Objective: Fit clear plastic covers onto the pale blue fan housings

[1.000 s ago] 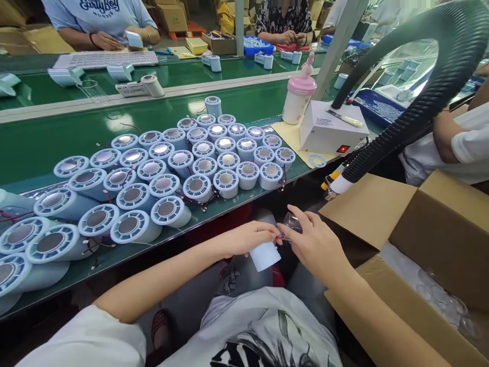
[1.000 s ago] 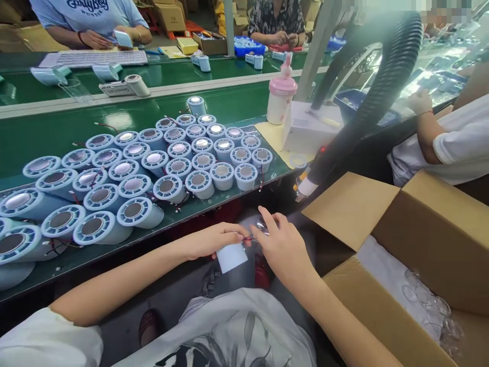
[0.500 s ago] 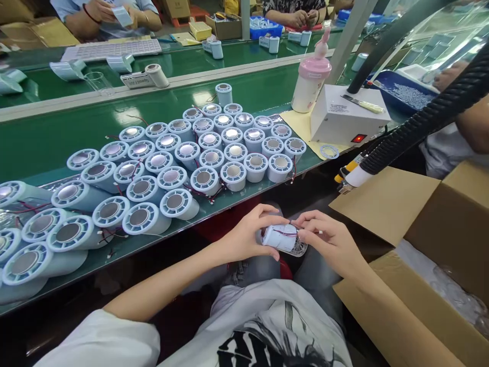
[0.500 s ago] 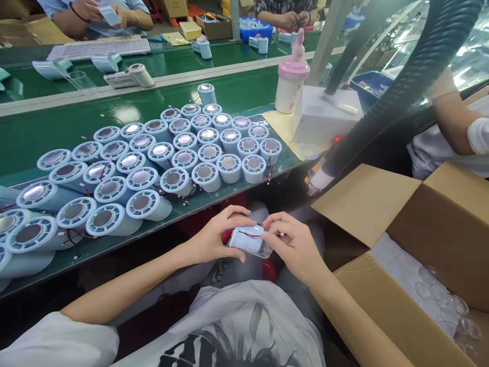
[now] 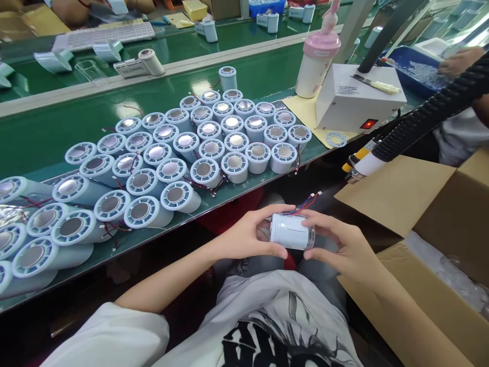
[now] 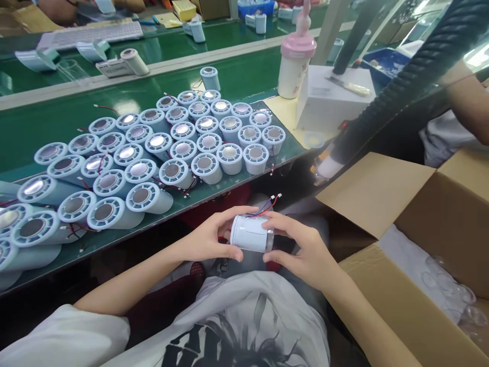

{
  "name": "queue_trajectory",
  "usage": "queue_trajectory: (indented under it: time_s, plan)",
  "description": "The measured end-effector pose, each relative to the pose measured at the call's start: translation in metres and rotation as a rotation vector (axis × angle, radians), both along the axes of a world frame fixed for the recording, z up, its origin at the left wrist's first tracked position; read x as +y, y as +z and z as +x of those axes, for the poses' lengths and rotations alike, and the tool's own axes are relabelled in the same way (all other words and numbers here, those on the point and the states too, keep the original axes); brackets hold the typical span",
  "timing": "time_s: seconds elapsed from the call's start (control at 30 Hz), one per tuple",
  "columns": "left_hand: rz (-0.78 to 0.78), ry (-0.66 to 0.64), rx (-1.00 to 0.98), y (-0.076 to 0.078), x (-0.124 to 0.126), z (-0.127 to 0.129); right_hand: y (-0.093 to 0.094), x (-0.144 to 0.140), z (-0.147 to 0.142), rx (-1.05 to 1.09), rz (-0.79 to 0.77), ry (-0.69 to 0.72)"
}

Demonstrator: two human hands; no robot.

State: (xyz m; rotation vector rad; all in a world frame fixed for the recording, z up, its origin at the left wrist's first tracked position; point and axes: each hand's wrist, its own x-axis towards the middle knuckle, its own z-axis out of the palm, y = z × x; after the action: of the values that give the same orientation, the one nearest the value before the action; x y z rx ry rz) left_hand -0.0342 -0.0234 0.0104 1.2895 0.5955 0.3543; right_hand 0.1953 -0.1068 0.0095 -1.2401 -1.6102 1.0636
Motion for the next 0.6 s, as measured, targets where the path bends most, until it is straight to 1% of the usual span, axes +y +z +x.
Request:
queue_trajectory:
  time_s: [0.07,0.13,0.2,0.3,0.37,0.43,0.5,0.6]
  plan:
    - [0.02,-0.009,-0.034,0.001,0.001,-0.002,0.0,0.0,0.0,0.085,-0.043,-0.003]
    - [-0.025,-0.006,-0.077,-0.001,0.004,0.002,-0.004,0.001,0.0,0.158,-0.074,-0.019]
    - [-0.099,0.032,-0.126,-0.008,0.011,0.012,-0.015,0.003,0.0,0.25,-0.09,-0.08]
    - [-0.234,0.143,-0.16,-0.024,0.029,0.044,-0.043,0.008,0.005,0.42,-0.064,-0.279]
    - [-0.278,0.172,-0.17,-0.034,0.045,0.073,-0.064,0.015,0.013,0.459,-0.002,-0.414]
    - [-0.273,0.14,-0.194,-0.04,0.06,0.103,-0.082,0.024,0.023,0.457,0.065,-0.513]
    - [-0.25,0.088,-0.213,-0.042,0.073,0.126,-0.094,0.034,0.034,0.461,0.113,-0.578]
    - [-0.222,0.036,-0.211,-0.04,0.085,0.144,-0.101,0.044,0.045,0.478,0.149,-0.609]
